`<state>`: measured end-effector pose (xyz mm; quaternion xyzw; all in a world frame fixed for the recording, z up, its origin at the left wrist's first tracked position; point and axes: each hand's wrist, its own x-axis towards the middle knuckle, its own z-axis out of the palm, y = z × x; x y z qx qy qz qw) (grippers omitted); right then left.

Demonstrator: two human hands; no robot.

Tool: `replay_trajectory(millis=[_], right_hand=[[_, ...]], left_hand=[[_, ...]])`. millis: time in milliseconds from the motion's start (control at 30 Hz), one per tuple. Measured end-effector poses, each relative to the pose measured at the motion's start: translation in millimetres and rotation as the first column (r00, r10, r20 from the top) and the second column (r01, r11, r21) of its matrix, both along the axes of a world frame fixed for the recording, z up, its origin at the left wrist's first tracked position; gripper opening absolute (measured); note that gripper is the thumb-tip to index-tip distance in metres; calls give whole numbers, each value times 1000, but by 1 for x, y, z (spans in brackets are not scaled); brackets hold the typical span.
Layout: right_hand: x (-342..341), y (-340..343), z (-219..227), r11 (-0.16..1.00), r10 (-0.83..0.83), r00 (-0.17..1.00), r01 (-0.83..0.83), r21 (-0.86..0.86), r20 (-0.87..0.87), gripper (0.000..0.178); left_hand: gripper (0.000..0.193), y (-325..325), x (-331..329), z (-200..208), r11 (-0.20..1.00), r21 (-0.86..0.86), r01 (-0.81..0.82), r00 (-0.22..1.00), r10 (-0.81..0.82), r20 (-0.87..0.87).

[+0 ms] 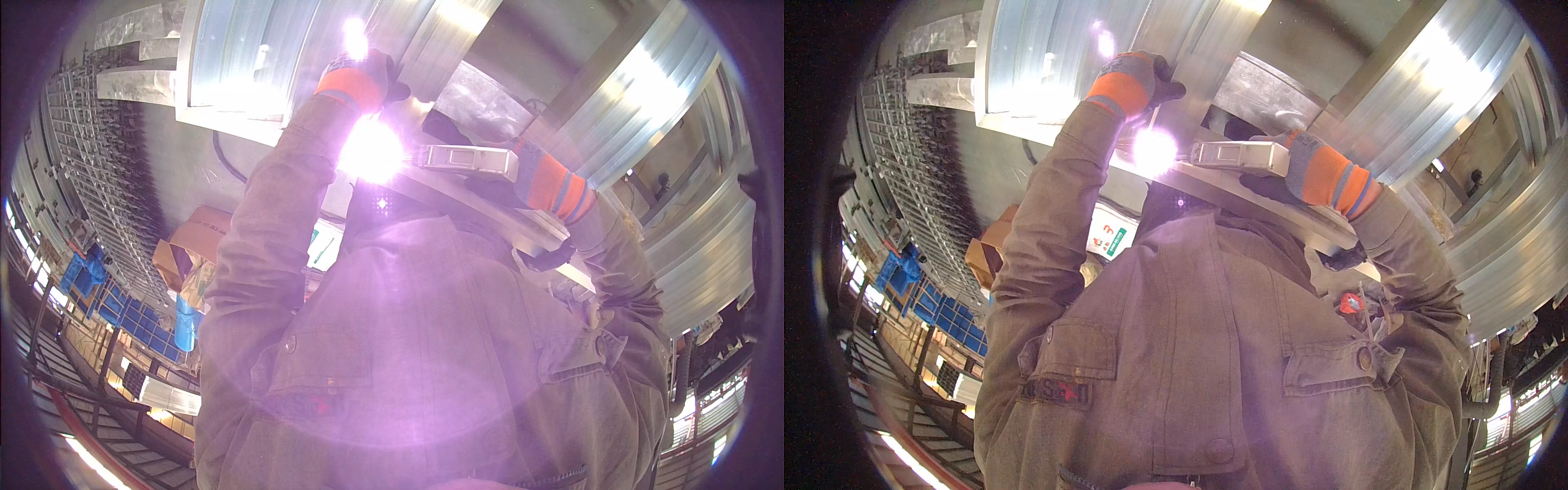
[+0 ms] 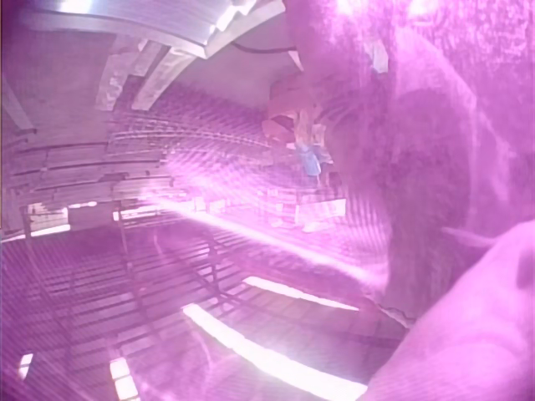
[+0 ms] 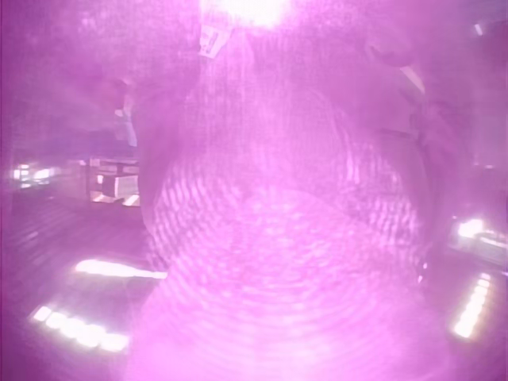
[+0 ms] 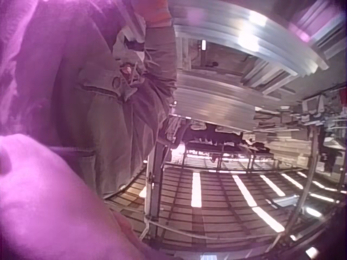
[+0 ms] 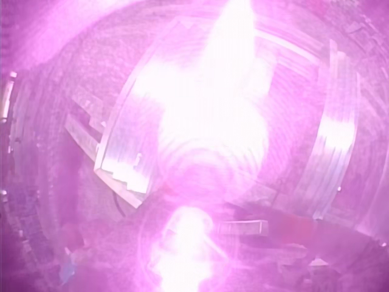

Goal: The person welds multiple metal bars onto a rectangular metal frame using a handheld welding torch. They repeatedly position bars, weld them in place, and reposition the frame to access different joints.

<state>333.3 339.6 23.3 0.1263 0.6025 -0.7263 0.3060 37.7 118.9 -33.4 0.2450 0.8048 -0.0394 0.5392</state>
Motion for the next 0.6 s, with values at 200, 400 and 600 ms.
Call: replay_trajectory(millis=[200, 400, 600], right_hand=[[31, 14, -38, 924, 234, 970, -199, 328, -71, 36], [10, 7, -19, 969, 142, 990, -134, 206, -21, 39], [5, 2, -14, 959, 174, 984, -160, 235, -40, 38]], left_hand=[[51, 5, 2, 6, 999, -32, 10, 999, -11, -44], [48, 14, 8, 12, 988, -110, -105, 994, 100, -51], [44, 0, 6, 12, 1000, 17, 15, 995, -13, -99]])
